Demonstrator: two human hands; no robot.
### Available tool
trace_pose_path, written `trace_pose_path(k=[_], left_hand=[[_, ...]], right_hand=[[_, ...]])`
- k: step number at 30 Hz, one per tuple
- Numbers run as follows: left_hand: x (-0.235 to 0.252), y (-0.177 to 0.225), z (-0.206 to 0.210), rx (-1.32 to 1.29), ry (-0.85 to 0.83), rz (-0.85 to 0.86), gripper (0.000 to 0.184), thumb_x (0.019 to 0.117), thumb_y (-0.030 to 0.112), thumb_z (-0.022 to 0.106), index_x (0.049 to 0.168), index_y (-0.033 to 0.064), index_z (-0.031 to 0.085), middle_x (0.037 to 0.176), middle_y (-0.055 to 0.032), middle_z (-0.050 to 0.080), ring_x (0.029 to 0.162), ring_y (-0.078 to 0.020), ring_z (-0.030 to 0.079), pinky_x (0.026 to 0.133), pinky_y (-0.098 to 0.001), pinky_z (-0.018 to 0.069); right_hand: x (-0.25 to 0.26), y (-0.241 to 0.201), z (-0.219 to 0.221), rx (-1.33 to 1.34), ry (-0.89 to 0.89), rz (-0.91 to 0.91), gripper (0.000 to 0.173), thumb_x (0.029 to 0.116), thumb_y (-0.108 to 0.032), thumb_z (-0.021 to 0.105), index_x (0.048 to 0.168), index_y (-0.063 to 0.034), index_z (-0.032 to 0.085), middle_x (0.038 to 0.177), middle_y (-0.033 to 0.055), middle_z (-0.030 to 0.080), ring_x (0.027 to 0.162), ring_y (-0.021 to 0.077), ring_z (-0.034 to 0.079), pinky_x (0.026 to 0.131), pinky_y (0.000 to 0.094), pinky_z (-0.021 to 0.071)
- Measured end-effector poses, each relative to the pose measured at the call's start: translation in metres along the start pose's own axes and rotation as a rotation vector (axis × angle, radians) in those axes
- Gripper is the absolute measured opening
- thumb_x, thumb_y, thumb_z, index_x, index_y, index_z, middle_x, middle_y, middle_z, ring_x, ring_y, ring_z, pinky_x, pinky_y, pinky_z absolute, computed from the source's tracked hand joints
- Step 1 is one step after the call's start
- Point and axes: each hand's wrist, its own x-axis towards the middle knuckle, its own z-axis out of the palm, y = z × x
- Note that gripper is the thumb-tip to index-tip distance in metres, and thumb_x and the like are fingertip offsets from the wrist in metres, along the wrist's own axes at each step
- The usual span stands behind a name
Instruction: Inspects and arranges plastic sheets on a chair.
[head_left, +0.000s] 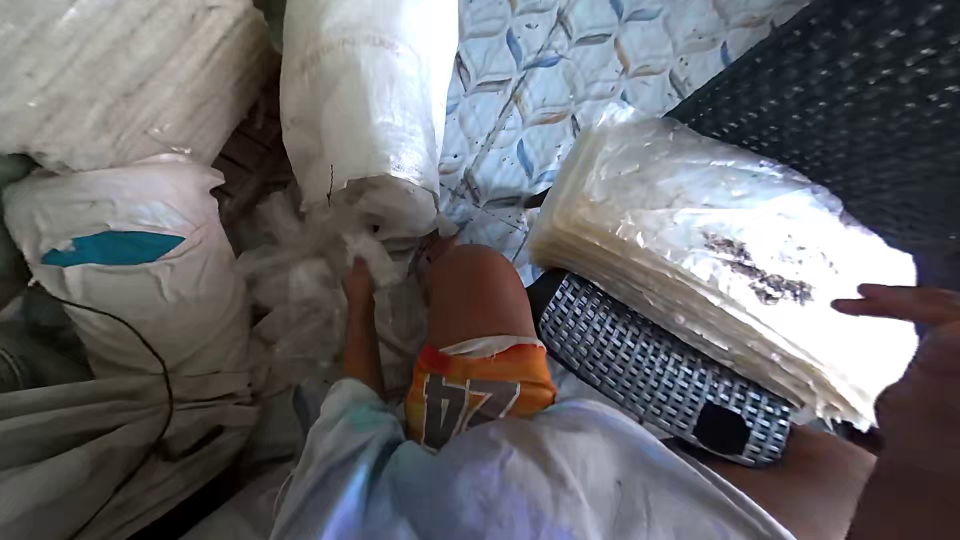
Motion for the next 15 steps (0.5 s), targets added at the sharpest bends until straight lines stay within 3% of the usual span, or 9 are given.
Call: trace_pose_path(k=[2,4,5,7,8,10,11,13,15], left_hand=[[-0.053,0.074,-0.03,-0.276,-0.121,0.156,0.067,0.1079,0.057,0.033,0.136,0.0001,0.056,0.121,-0.0199,0.066,0.107,-0.0251,0.066,0.093,-0.0484,0.0557],[-0.132,0.129,-0.057,-0.385,-0.346,0.278,0.072,0.105,0.065,0.025,0.153,0.0142,0.043,0.141,-0.0082,0.059,0.124,-0.0151,0.06,0.103,-0.0427,0.0522],[-0.17,0.148,-0.061,-0.363,-0.438,0.348,0.071,0.105,0.065,0.023,0.156,0.0167,0.037,0.145,-0.0052,0.056,0.127,-0.0116,0.057,0.105,-0.0398,0.0506],[-0.227,0.164,-0.051,-0.29,-0.583,0.515,0.074,0.1047,0.065,0.023,0.155,0.0131,0.039,0.144,-0.0074,0.056,0.127,-0.0134,0.057,0.105,-0.0415,0.0507],[-0.25,0.167,-0.043,-0.258,-0.657,0.561,0.074,0.1048,0.065,0.023,0.153,0.0123,0.042,0.14,-0.0074,0.059,0.124,-0.0139,0.059,0.104,-0.0419,0.0521],[-0.285,0.172,-0.034,-0.301,-0.746,0.532,0.063,0.1082,0.057,0.025,0.14,0.0117,0.056,0.121,-0.0053,0.068,0.108,-0.0125,0.066,0.093,-0.0376,0.0569],[-0.294,0.178,-0.033,-0.382,-0.731,0.487,0.056,0.1093,0.052,0.028,0.125,0.0116,0.063,0.101,-0.0026,0.071,0.088,-0.0096,0.068,0.078,-0.031,0.0588],[-0.307,0.194,-0.036,-0.562,-0.632,0.42,0.041,0.1104,0.042,0.038,0.096,0.0143,0.064,0.064,0.0042,0.056,0.051,-0.0034,0.05,0.048,-0.0187,0.0439],[-0.323,0.206,-0.041,-0.656,-0.495,0.514,0.023,0.1078,0.032,0.05,0.095,0.0169,0.062,0.065,0.0085,0.054,0.054,-0.0001,0.051,0.052,-0.0166,0.0462]], right_hand=[[0.003,-0.026,0.015,0.139,-0.063,0.042,0.032,0.1102,-0.027,0.045,0.111,-0.0052,0.069,0.105,0.0039,0.074,0.099,0.0113,0.071,0.093,0.0337,0.0585],[0.007,-0.057,0.036,0.229,-0.222,0.033,0.032,0.1026,-0.029,0.062,0.127,-0.0085,0.065,0.123,0.0118,0.069,0.112,0.0156,0.067,0.098,0.0345,0.0552],[0.008,-0.074,0.05,0.266,-0.273,-0.003,0.044,0.0957,-0.031,0.071,0.134,-0.012,0.062,0.138,0.0175,0.061,0.123,0.0226,0.062,0.1,0.0403,0.0537],[0.01,-0.102,0.075,0.299,-0.33,-0.144,0.061,0.0917,-0.039,0.077,0.145,-0.0315,0.047,0.162,0.0105,0.035,0.145,0.0243,0.043,0.112,0.0444,0.0463],[0.012,-0.111,0.083,0.335,-0.304,-0.236,0.053,0.0942,-0.034,0.074,0.142,-0.0302,0.052,0.158,0.0104,0.04,0.144,0.0259,0.043,0.112,0.0463,0.0456],[0.024,-0.118,0.081,0.439,-0.171,-0.338,0.016,0.0956,-0.013,0.066,0.11,-0.0111,0.073,0.118,0.0104,0.069,0.117,0.0204,0.063,0.1,0.0368,0.0539],[0.032,-0.119,0.069,0.448,-0.128,-0.318,0.011,0.0963,-0.01,0.064,0.096,-0.0052,0.073,0.101,0.0077,0.071,0.103,0.0143,0.066,0.092,0.029,0.0553],[0.041,-0.118,0.035,0.397,-0.085,-0.241,0.015,0.0983,-0.012,0.063,0.091,-0.0017,0.071,0.091,0.0045,0.068,0.092,0.0084,0.065,0.086,0.0225,0.0545],[0.041,-0.118,0.007,0.355,-0.093,-0.154,0.018,0.0999,-0.018,0.062,0.095,-0.0031,0.07,0.09,0.0033,0.066,0.089,0.0082,0.063,0.084,0.0236,0.0535]])
